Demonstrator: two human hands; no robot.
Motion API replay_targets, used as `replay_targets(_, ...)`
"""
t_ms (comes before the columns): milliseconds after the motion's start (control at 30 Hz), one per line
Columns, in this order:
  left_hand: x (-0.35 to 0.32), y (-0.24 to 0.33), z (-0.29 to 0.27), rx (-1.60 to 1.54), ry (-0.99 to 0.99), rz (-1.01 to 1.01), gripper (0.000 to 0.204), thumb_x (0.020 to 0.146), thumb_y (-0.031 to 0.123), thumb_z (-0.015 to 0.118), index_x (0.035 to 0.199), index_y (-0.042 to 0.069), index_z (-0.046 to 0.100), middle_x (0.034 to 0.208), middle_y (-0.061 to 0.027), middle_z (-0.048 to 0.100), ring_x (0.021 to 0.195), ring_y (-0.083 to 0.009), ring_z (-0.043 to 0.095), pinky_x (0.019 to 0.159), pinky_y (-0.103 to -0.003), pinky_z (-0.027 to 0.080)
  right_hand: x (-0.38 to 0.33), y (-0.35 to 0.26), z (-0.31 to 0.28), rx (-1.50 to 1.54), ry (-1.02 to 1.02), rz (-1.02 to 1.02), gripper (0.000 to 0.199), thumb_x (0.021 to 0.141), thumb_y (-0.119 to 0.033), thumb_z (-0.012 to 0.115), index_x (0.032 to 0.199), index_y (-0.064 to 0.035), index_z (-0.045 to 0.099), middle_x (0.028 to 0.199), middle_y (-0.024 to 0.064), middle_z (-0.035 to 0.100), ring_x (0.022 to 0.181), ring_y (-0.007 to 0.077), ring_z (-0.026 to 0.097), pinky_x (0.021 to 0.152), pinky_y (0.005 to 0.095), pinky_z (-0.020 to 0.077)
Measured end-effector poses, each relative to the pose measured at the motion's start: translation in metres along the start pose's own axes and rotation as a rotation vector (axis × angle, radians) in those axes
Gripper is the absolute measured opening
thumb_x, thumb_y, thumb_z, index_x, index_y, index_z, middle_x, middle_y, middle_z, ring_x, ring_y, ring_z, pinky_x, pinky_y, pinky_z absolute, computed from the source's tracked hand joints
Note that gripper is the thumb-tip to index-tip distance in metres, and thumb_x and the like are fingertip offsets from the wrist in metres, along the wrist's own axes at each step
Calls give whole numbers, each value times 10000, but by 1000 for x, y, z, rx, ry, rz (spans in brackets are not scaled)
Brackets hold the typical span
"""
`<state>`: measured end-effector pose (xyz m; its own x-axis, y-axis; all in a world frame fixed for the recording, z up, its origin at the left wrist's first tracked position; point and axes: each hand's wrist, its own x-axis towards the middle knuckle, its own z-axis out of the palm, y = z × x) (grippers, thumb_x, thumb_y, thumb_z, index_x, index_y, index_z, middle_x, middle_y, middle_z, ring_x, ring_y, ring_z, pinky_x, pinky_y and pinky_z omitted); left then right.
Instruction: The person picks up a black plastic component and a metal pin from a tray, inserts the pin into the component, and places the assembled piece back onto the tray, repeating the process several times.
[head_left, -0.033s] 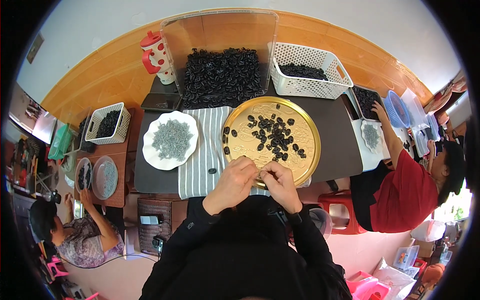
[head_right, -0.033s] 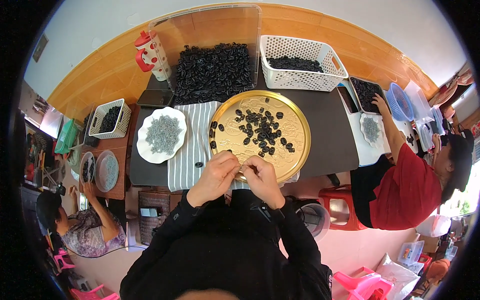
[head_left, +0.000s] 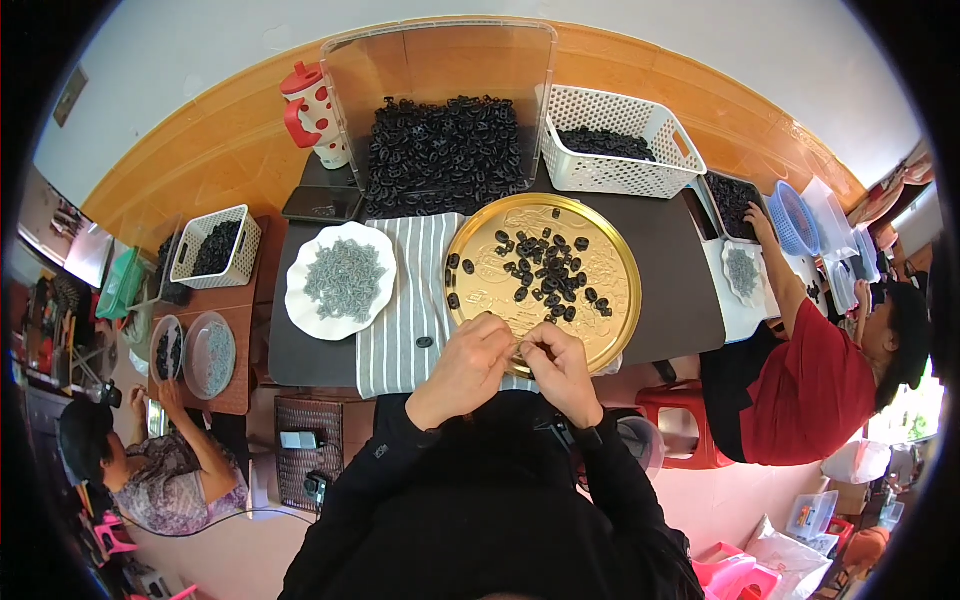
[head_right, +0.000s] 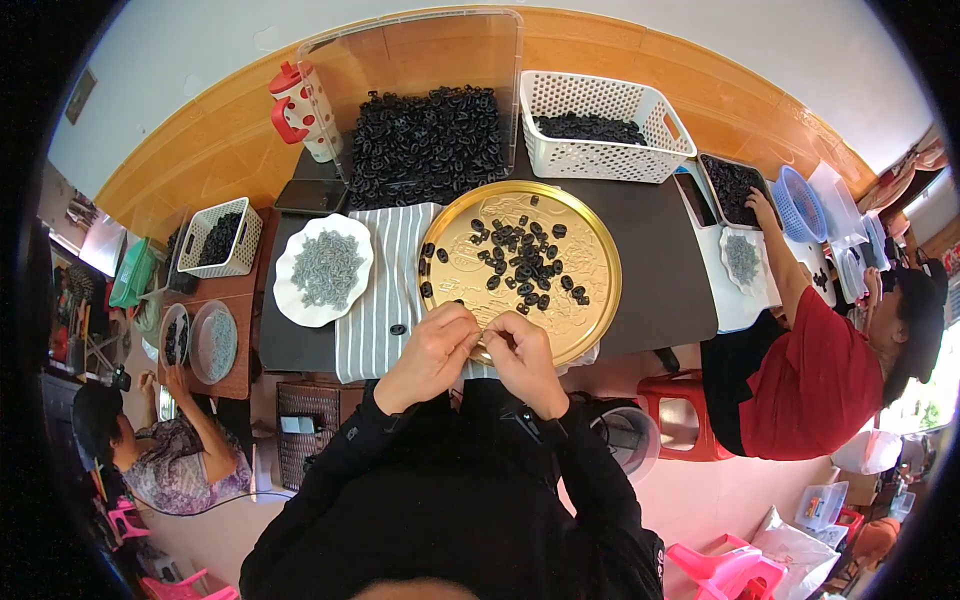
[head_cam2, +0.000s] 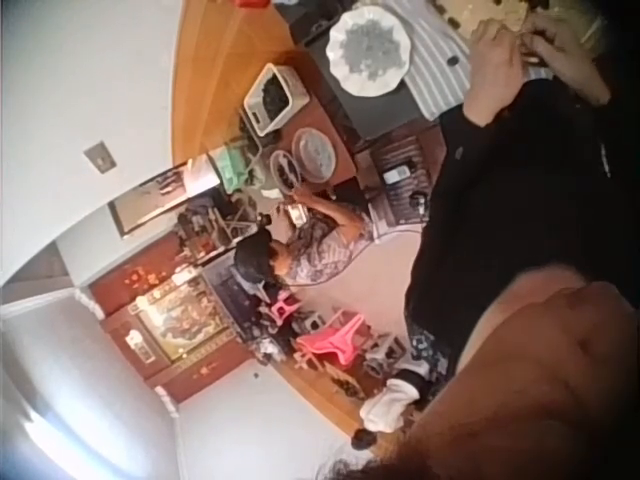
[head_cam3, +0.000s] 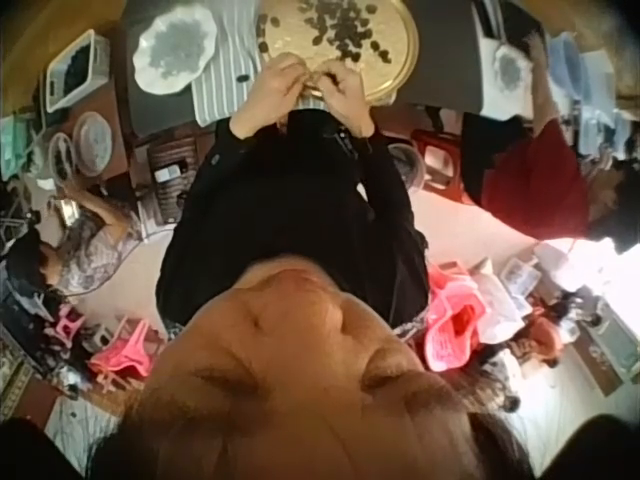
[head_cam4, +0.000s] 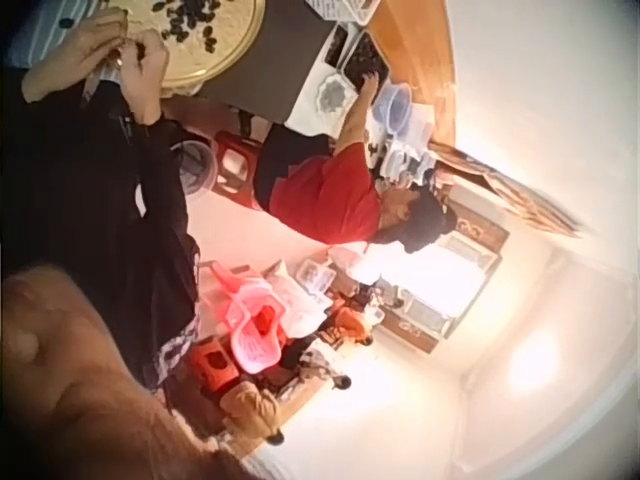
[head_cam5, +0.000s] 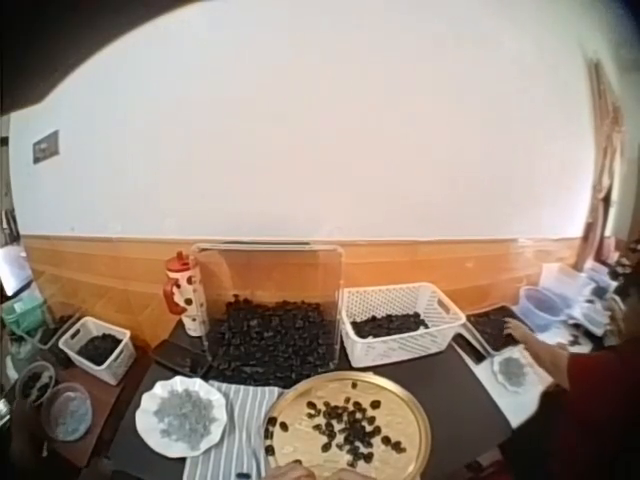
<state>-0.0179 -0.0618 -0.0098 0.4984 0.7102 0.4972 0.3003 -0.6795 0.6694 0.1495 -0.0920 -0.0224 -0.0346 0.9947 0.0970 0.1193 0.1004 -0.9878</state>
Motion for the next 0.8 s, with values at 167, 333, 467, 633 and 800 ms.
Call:
replay_targets(167,-2,-3,5,-76,82,-63,9,810,-30,569,806,-25,576,793,-148,540,769,-335,543,687,-399,443,-2,-1,1,-206,49,-160,17,810,19,579,826,13,577,690,78,534,600,169,521,553,279,417)
replay_targets(333,-7,-2,6,-222,215,-194,50,820,0,608,839,-41,628,812,-131,581,727,-267,575,626,-328,455,5,-3,-5,-699,5,-479,36,828,19,593,862,14,583,757,81,546,636,142,539,591,252,423)
replay_targets(467,-12,-3,5,-298,184,-229,55,811,-2,619,850,-37,635,796,-121,576,701,-245,571,602,-312,447,1,-11,0,-275,56,-257,137,786,72,602,909,12,612,762,109,554,645,209,559,604,282,447)
replay_targets(633,-10,-2,2,-284,142,-212,45,830,3,637,852,-32,653,823,-78,605,686,-135,556,574,-250,418,3,2,-7,-168,-14,-167,94,840,73,593,917,24,616,801,15,579,690,68,531,634,207,430)
replay_targets(800,-11,-5,8,-340,129,-287,42,824,1,647,850,-31,652,823,-72,605,685,-124,546,580,-244,410,4,3,-5,-42,16,-74,75,840,70,589,891,19,608,782,6,556,676,60,515,617,208,415)
